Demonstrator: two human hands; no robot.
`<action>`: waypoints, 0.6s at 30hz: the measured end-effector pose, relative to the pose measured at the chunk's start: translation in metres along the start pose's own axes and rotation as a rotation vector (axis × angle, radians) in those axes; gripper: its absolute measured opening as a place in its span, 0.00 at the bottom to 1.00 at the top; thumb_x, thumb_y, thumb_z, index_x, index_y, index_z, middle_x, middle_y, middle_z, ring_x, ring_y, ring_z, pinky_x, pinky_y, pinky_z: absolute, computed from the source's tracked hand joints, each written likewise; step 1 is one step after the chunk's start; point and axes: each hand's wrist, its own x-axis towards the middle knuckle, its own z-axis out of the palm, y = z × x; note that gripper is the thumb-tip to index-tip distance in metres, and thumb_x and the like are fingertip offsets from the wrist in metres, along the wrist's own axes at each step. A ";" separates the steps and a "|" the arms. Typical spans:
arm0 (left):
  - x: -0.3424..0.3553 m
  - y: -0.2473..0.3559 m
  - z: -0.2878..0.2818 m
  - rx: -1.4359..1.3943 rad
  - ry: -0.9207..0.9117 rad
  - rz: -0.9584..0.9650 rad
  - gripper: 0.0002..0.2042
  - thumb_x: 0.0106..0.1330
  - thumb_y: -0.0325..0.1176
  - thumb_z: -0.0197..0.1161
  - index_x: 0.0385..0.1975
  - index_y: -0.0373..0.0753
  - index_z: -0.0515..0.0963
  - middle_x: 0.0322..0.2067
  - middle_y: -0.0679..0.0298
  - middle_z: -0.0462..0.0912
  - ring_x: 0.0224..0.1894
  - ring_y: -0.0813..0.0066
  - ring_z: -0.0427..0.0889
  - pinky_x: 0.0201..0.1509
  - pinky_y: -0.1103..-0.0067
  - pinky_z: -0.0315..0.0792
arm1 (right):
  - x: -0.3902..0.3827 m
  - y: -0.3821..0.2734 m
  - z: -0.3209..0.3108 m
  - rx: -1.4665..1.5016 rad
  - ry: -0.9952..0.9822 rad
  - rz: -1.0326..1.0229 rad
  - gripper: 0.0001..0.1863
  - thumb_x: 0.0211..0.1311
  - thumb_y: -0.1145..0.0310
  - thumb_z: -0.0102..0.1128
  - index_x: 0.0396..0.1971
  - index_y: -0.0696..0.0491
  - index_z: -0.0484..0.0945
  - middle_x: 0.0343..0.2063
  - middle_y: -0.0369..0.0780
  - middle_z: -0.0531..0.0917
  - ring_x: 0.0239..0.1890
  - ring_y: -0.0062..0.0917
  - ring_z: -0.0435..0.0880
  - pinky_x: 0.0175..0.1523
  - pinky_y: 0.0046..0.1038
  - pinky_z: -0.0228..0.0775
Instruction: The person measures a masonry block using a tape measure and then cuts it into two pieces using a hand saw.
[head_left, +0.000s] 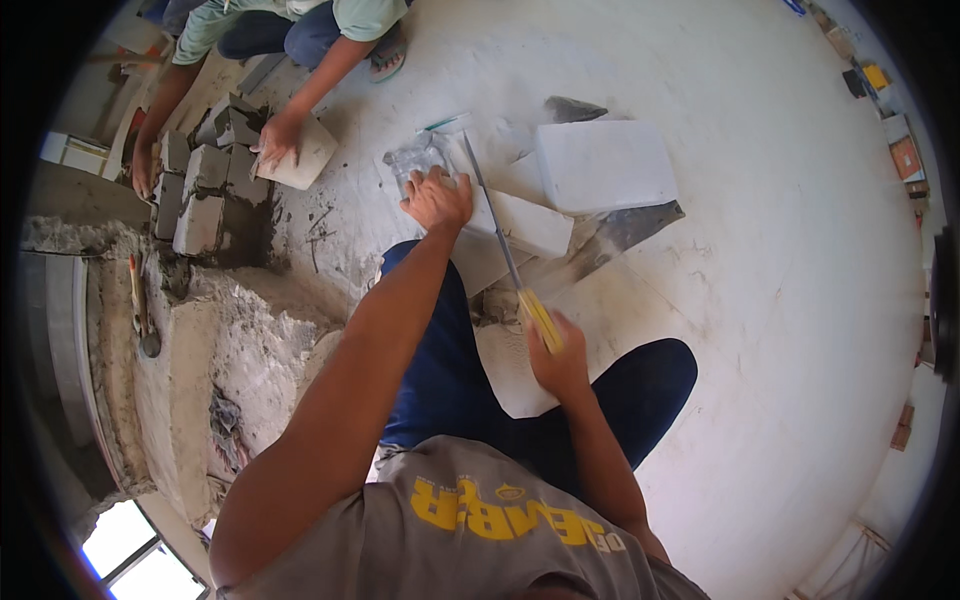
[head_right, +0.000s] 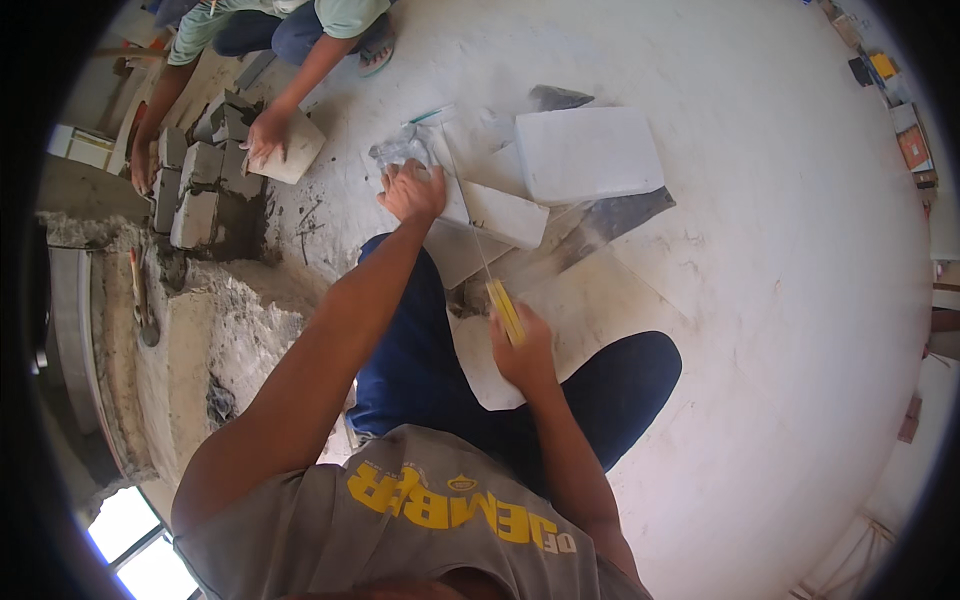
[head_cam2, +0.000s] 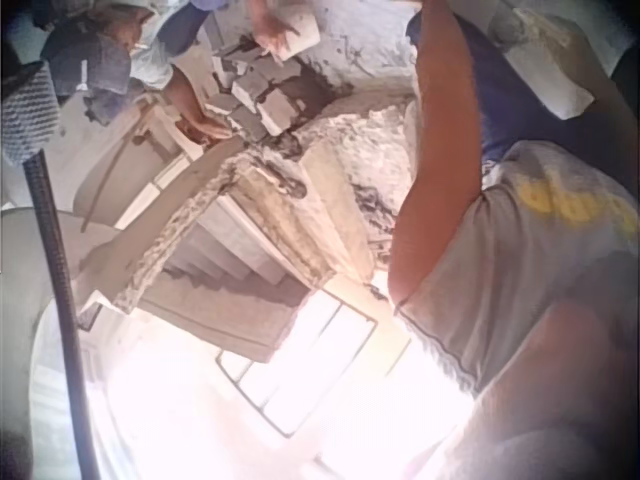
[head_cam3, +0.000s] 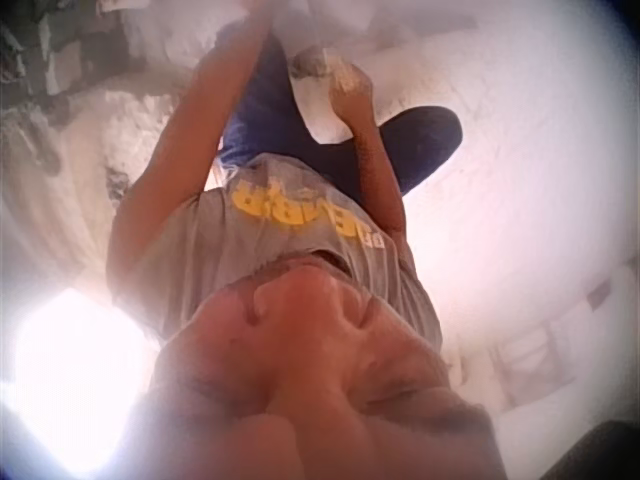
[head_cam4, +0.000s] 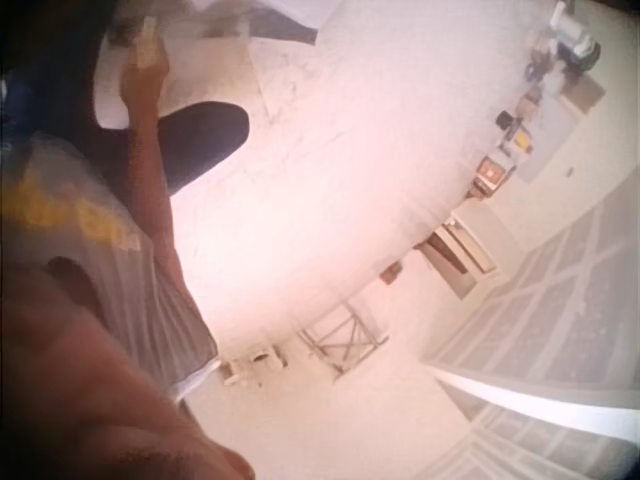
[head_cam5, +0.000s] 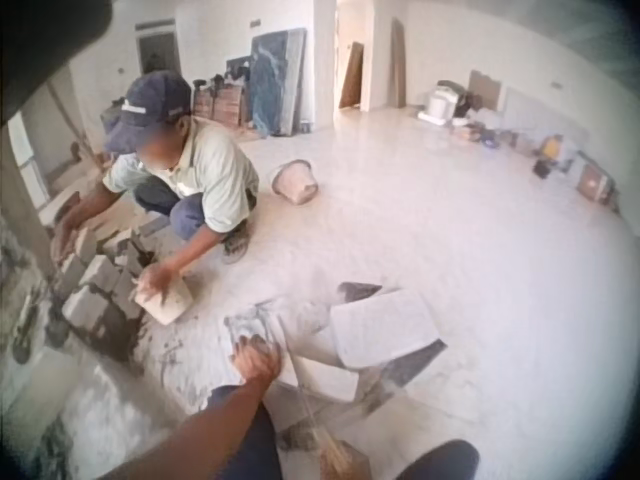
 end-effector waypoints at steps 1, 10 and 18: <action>0.009 0.007 -0.003 -0.017 0.038 0.013 0.22 0.61 0.53 0.68 0.49 0.46 0.89 0.59 0.55 0.80 0.67 0.54 0.74 0.67 0.55 0.64 | 0.047 -0.005 0.011 -0.009 -0.030 -0.008 0.11 0.73 0.68 0.64 0.41 0.63 0.80 0.29 0.58 0.84 0.38 0.59 0.85 0.41 0.48 0.76; 0.012 0.006 -0.002 -0.023 0.067 -0.024 0.22 0.60 0.52 0.70 0.48 0.46 0.89 0.58 0.55 0.81 0.67 0.53 0.74 0.66 0.55 0.64 | -0.090 -0.038 -0.047 -0.002 -0.016 0.192 0.18 0.73 0.69 0.64 0.57 0.61 0.83 0.36 0.53 0.89 0.42 0.51 0.91 0.51 0.40 0.83; 0.014 0.007 0.001 -0.020 0.024 -0.027 0.20 0.60 0.53 0.69 0.46 0.49 0.89 0.60 0.55 0.81 0.70 0.54 0.74 0.67 0.51 0.64 | 0.078 0.005 0.020 -0.044 0.002 0.001 0.14 0.71 0.65 0.68 0.39 0.64 0.80 0.32 0.59 0.84 0.36 0.60 0.83 0.41 0.47 0.75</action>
